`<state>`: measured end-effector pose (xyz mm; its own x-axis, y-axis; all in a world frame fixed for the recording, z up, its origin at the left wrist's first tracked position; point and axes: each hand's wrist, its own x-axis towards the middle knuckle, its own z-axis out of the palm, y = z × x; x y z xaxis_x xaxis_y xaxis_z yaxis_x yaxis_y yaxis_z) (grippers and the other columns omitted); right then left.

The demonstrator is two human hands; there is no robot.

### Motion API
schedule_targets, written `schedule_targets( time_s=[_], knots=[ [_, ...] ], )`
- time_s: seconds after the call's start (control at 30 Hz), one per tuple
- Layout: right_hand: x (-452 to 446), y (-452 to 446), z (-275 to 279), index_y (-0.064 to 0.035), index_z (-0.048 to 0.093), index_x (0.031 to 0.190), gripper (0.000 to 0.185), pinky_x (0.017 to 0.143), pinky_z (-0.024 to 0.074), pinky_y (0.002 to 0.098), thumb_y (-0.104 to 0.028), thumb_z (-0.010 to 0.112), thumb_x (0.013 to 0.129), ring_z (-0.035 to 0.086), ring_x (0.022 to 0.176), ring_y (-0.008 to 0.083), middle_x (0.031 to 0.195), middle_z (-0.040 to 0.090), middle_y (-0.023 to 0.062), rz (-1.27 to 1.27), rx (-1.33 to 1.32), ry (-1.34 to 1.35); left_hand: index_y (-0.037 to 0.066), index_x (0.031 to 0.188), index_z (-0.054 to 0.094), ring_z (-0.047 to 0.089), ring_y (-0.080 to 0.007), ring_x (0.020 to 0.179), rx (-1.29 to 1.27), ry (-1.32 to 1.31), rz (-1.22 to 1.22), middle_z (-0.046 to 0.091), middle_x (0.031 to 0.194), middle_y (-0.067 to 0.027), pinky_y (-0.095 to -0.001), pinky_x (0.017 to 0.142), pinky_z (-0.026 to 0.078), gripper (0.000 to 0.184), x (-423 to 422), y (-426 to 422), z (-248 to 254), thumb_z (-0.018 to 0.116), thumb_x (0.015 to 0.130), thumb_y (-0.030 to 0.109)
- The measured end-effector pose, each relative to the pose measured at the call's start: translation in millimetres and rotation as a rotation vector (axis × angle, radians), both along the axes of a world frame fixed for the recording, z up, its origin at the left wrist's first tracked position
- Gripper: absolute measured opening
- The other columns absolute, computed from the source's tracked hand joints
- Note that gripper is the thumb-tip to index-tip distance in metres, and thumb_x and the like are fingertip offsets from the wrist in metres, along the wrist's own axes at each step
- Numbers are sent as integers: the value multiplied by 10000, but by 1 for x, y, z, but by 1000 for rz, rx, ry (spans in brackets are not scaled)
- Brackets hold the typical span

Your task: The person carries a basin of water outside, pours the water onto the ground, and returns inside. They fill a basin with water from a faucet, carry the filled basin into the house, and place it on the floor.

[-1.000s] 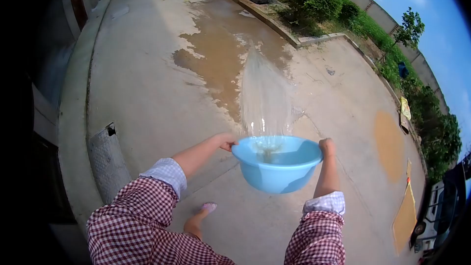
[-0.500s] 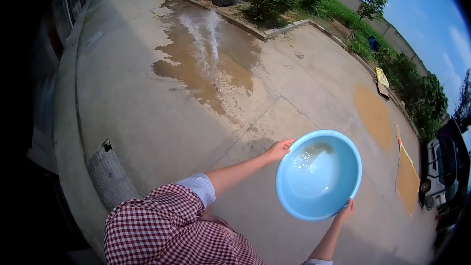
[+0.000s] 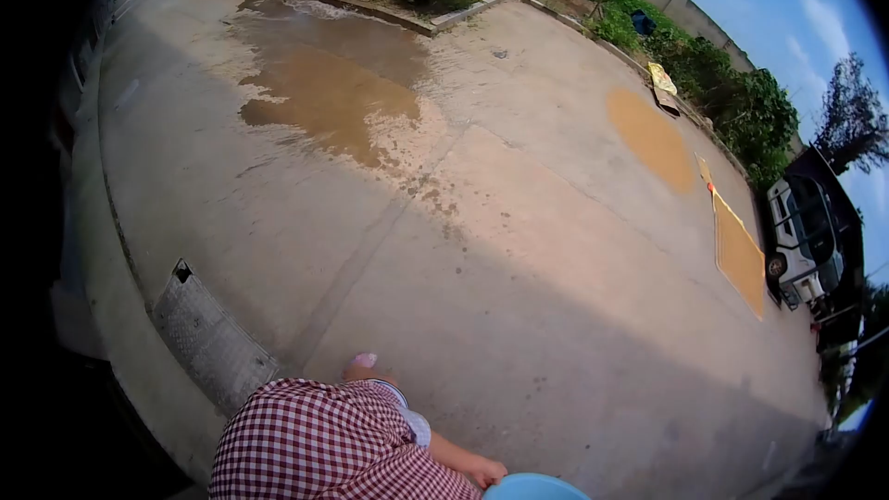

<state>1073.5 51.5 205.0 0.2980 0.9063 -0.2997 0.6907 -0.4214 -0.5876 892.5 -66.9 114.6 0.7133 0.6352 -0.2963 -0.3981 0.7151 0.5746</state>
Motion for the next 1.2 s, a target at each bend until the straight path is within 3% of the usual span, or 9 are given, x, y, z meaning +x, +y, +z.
schedule_targets(
  time_s=[0.17,0.3,0.4,0.5,0.57,0.67,0.87,1.0,1.2],
  knots=[
    [-84,45,-13,63,579,647,182,444,432,362,-58,460,711,563,505,248,561,540,183,325,-236,-284,34,1017,505,515,-174,822,90,66,228,529,900,-98,-350,704,465,316,-112,-65,-27,506,782,243],
    [-299,125,18,70,583,610,185,418,429,375,-36,452,686,571,480,266,525,532,207,702,-182,-426,-24,912,519,553,-227,754,-608,296,734,528,847,-109,-376,624,490,196,-307,-55,-111,524,721,20],
    [-552,131,114,58,511,535,194,341,353,369,-59,444,674,496,386,204,458,469,146,1006,113,-243,-70,943,504,597,-281,775,-524,363,1293,547,878,-160,-423,582,519,227,-513,-78,-30,503,718,-45],
    [-687,101,233,82,560,582,198,439,415,388,-87,479,644,565,477,323,535,534,240,1345,260,-509,-72,1154,445,562,-241,918,-317,281,1228,546,1020,-174,-372,765,487,345,-561,-98,56,472,825,31],
    [-701,76,257,53,612,667,198,600,467,397,-100,486,653,608,689,359,683,581,264,1163,326,-514,-57,1211,411,547,-239,947,-221,102,1154,538,1069,-163,-362,805,470,376,-556,-90,60,457,853,50],
    [-661,87,203,33,636,799,238,713,486,403,-94,478,677,607,811,360,829,603,250,1093,292,-557,-3,1230,415,527,-174,968,-378,19,1049,531,1100,-88,-314,800,467,382,-487,-72,-43,425,849,31],
    [-351,116,66,24,603,999,388,800,455,412,-188,476,699,570,911,387,958,574,285,834,176,-322,120,1318,337,499,-222,1021,-406,251,887,443,1242,-115,-382,787,460,566,-374,-57,-49,345,787,-75],
    [-111,23,106,31,545,1089,413,690,475,332,-265,449,818,608,774,240,836,627,180,294,88,48,131,1369,220,512,-205,1021,-48,587,736,365,1331,-114,-331,755,465,641,-285,14,53,362,775,-67],
    [153,-197,179,34,565,1018,341,552,459,276,-213,557,783,584,643,149,786,616,104,-304,325,169,99,1332,313,488,-194,1085,367,389,314,373,1324,-111,-320,832,464,555,-24,53,151,398,804,-49]
  ],
)
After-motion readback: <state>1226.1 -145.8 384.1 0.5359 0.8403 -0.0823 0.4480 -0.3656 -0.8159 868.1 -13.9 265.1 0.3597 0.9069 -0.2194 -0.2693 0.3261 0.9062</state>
